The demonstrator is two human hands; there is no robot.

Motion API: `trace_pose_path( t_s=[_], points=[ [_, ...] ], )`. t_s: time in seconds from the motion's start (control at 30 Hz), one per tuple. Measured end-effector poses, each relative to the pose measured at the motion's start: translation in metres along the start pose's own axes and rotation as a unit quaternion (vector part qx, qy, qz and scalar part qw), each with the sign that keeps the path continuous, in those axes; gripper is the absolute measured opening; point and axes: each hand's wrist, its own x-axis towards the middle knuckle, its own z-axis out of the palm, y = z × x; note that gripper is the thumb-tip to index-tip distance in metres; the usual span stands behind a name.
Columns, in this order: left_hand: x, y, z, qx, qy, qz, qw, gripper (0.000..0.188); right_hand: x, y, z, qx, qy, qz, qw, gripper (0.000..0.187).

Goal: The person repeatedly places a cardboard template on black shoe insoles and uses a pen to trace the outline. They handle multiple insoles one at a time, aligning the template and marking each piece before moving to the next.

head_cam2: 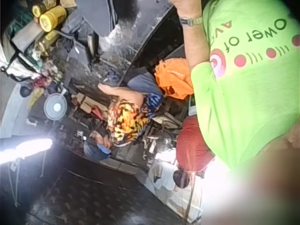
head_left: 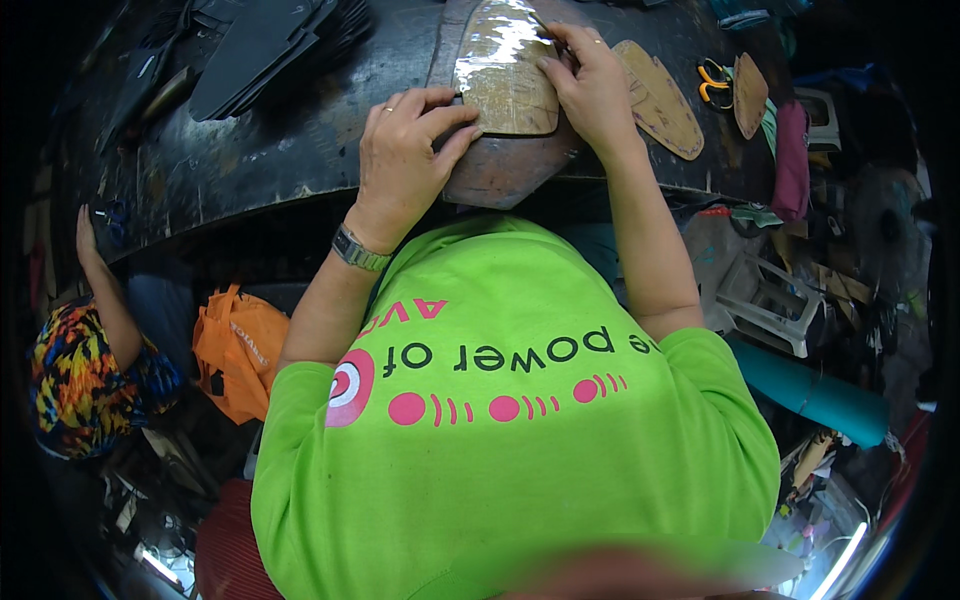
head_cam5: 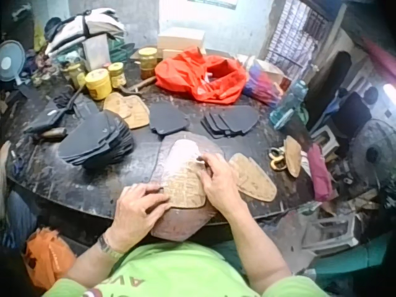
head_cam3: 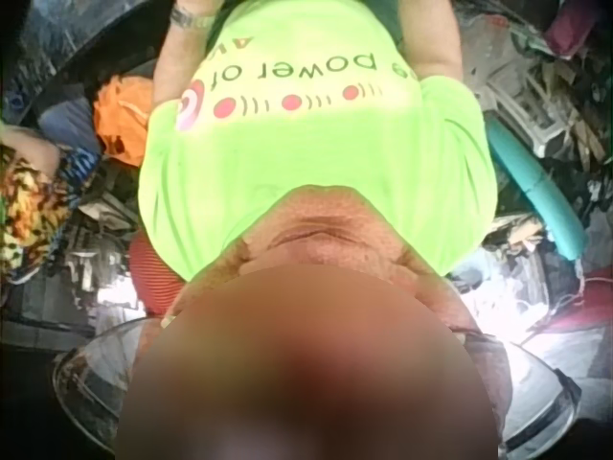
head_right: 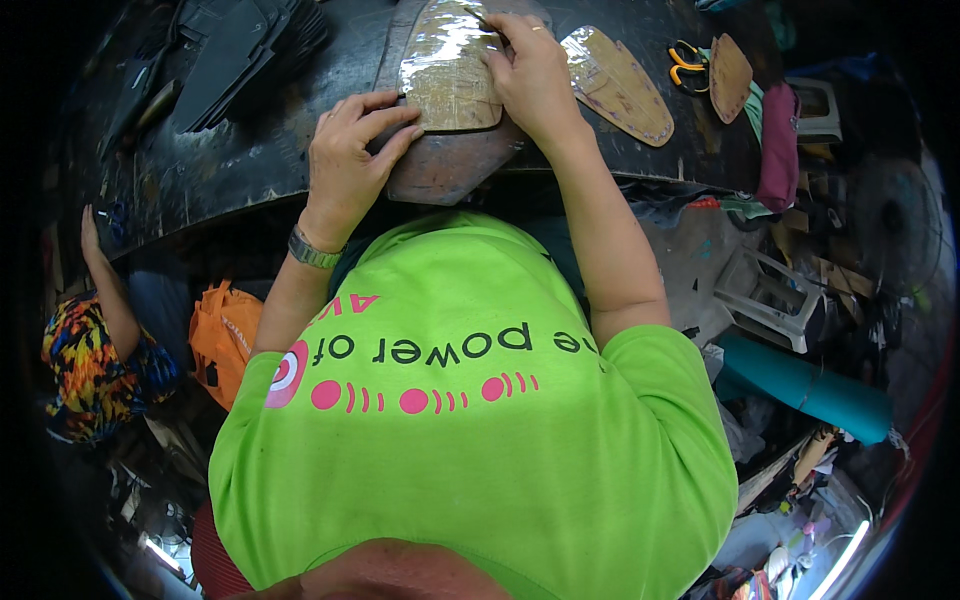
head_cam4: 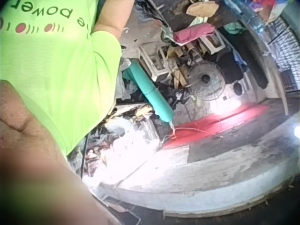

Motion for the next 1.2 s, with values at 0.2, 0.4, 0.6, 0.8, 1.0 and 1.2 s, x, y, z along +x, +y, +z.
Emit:
trace_pose_path(
  t_s=[0.2,0.4,0.6,0.8,1.0,1.2],
  points=[
    [-0.001,0.002,0.0,-0.003,0.008,-0.004,1.0,0.019,0.01,0.006,0.001,0.017,-0.026,0.017,0.999,0.034],
    [0.001,0.001,-0.002,-0.036,0.001,-0.028,0.999,0.021,0.001,0.0,0.004,0.0,0.016,0.006,1.0,0.028],
    [-0.001,-0.002,-0.002,-0.064,-0.004,-0.045,0.997,0.024,-0.001,-0.003,0.005,0.019,0.023,0.037,0.999,0.027],
    [0.001,-0.009,-0.004,-0.087,-0.006,-0.039,0.995,0.027,-0.001,-0.006,0.007,-0.018,0.026,0.0,0.999,0.024],
    [0.001,-0.004,-0.006,-0.029,-0.006,-0.014,0.999,0.033,-0.003,-0.011,0.01,-0.046,0.026,-0.008,0.999,0.019],
    [0.003,0.0,-0.002,-0.027,-0.002,-0.029,0.999,0.035,-0.005,-0.011,0.016,-0.082,0.035,-0.008,0.996,0.018]
  ],
)
